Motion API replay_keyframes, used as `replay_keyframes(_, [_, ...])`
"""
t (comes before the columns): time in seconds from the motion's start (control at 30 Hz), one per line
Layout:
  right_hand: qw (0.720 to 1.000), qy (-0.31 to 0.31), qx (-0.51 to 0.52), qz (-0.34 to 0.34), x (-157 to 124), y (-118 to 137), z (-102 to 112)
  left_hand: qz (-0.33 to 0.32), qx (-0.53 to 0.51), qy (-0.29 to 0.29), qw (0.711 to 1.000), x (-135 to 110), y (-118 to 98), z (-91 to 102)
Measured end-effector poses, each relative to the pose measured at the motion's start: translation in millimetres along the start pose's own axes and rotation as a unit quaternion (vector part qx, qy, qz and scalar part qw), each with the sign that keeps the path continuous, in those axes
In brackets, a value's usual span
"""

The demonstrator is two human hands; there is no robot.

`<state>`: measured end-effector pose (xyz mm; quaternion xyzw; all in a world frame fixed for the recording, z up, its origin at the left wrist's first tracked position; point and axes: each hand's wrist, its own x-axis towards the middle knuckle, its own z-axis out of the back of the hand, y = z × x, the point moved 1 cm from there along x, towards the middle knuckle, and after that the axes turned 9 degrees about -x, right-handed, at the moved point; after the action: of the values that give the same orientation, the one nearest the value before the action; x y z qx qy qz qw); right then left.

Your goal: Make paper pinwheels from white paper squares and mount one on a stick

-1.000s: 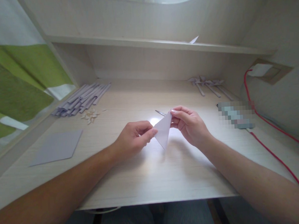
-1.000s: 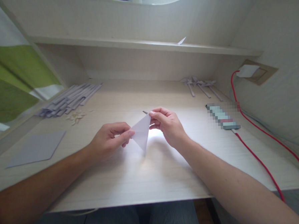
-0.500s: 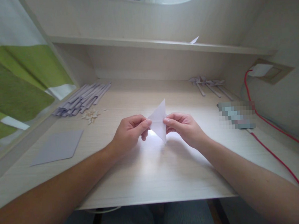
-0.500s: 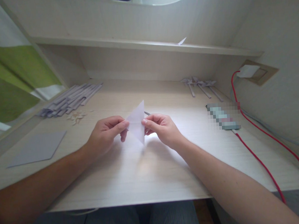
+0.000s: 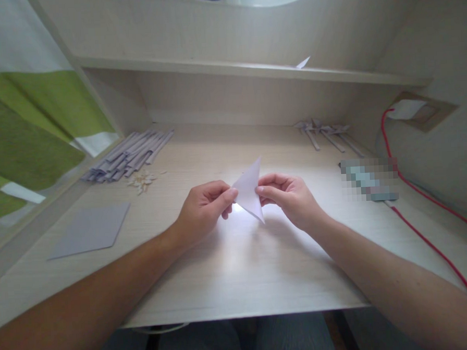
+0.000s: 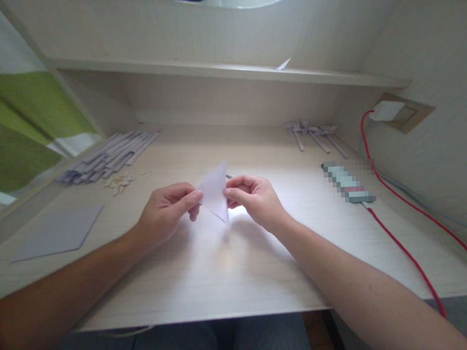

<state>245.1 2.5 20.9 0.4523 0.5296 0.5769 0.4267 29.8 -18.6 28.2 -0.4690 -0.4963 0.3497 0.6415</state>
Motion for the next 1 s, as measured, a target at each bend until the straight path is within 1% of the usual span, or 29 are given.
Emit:
replay_keyframes(0.07, [1.0, -0.002, 0.011, 0.004, 0.7, -0.8, 0.2, 0.005, -0.013, -0.002, 1.0, -0.6, 1.4, -0.7])
replay_keyframes(0.17, [1.0, 0.003, 0.024, 0.014, 1.7, -2.2, 0.9, 0.013, -0.061, -0.008, 0.998, -0.3, 3.1, -2.0])
replay_keyframes(0.3, [0.999, 0.01, 0.035, 0.012, 1.3, -2.9, 1.2, 0.007, -0.115, -0.015, 0.993, 0.8, 2.8, -3.6])
replay_keyframes(0.47, [0.999, 0.021, 0.02, 0.016, 0.1, -1.5, 0.3, -0.009, -0.127, 0.0, 0.992, 1.2, 2.2, -3.7])
replay_keyframes(0.7, [0.998, 0.018, 0.043, -0.032, -0.1, 1.7, -1.5, 0.01, -0.167, 0.01, 0.986, 0.3, 1.5, -3.0])
replay_keyframes(0.77, [0.998, 0.017, 0.043, -0.035, -0.3, 2.3, -2.1, 0.009, -0.161, 0.006, 0.987, 0.2, 1.3, -2.9])
replay_keyframes(0.87, [0.999, 0.026, 0.018, -0.022, -0.5, 2.2, -3.0, 0.009, -0.132, -0.008, 0.991, 0.6, 2.9, -3.0])
replay_keyframes(1.0, [0.998, 0.055, -0.038, -0.004, -2.0, 3.2, -4.7, -0.017, -0.051, -0.033, 0.998, 1.5, 6.9, -3.4])
